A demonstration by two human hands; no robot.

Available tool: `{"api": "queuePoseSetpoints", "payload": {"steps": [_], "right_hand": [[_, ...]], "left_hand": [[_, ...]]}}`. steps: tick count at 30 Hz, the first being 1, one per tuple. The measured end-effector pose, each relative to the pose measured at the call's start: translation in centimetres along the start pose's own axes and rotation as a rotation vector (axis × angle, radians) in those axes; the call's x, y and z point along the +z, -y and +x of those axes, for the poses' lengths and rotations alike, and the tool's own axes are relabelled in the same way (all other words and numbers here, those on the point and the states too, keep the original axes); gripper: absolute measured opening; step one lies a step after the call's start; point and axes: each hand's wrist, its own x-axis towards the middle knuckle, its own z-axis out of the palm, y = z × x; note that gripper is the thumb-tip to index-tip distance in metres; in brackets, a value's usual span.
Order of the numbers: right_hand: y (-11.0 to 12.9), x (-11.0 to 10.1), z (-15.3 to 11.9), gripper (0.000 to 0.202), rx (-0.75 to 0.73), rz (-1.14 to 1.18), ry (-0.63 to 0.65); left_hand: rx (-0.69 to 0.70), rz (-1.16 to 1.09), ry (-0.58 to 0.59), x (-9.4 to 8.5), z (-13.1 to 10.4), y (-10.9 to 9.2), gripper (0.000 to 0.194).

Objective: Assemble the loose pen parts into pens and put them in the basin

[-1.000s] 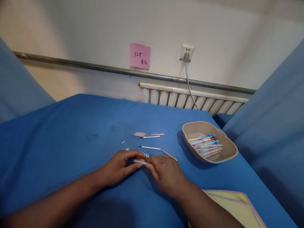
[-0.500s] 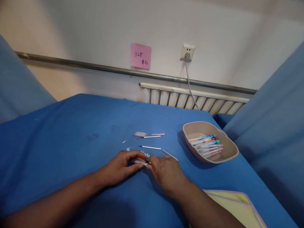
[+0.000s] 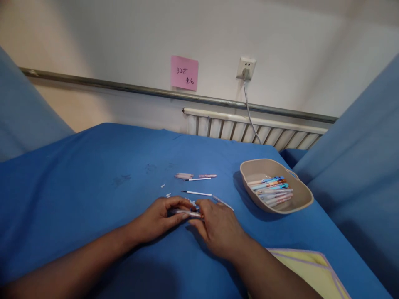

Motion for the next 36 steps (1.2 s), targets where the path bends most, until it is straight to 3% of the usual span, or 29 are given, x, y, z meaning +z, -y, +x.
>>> {"api": "queuePoseSetpoints", "payload": {"steps": [4,12,16,22,24,26,29,31,36], "right_hand": [[0.1,-0.1,-0.1,0.013,-0.012,-0.037,-0.001],[0.1,-0.2,0.0,0.031,-0.017,0.06,-0.054],[0.1,-0.2,0.1,0.019,-0.051,0.036,-0.037],[0.2,-0.3,0.2,0.034,-0.038,0.082,-0.046],[0.2,-0.2,0.2,0.029,-0.054,0.066,-0.036],[0.1,-0.1,0.1,0.026,-0.014,0.049,-0.021],[-0.1,0.1,0.1,0.036,0.061,0.127,-0.027],[-0.4,0.3,0.1,0.043,0.079,0.282,-0.108],[-1.2,0.4,0.8,0.038,0.315,0.874,-0.526]], "left_hand": [[-0.008,0.028,-0.011,-0.1,0.0,0.1,0.022],[0.012,0.008,0.003,0.1,0.1,0.0,0.021],[0.008,0.036,-0.013,0.1,0.1,0.0,0.023],[0.006,0.028,0.009,0.0,0.2,0.0,0.022],[0.007,0.029,-0.002,-0.1,0.2,-0.1,0.022],[-0.003,0.023,-0.028,-0.1,0.2,-0.2,0.023],[-0.056,-0.05,-0.048,-0.1,0.3,-0.2,0.024],[-0.109,-0.132,-0.066,-0.2,0.5,0.0,0.025],[-0.219,-0.409,-0.201,-0.6,1.0,0.3,0.03]]}}
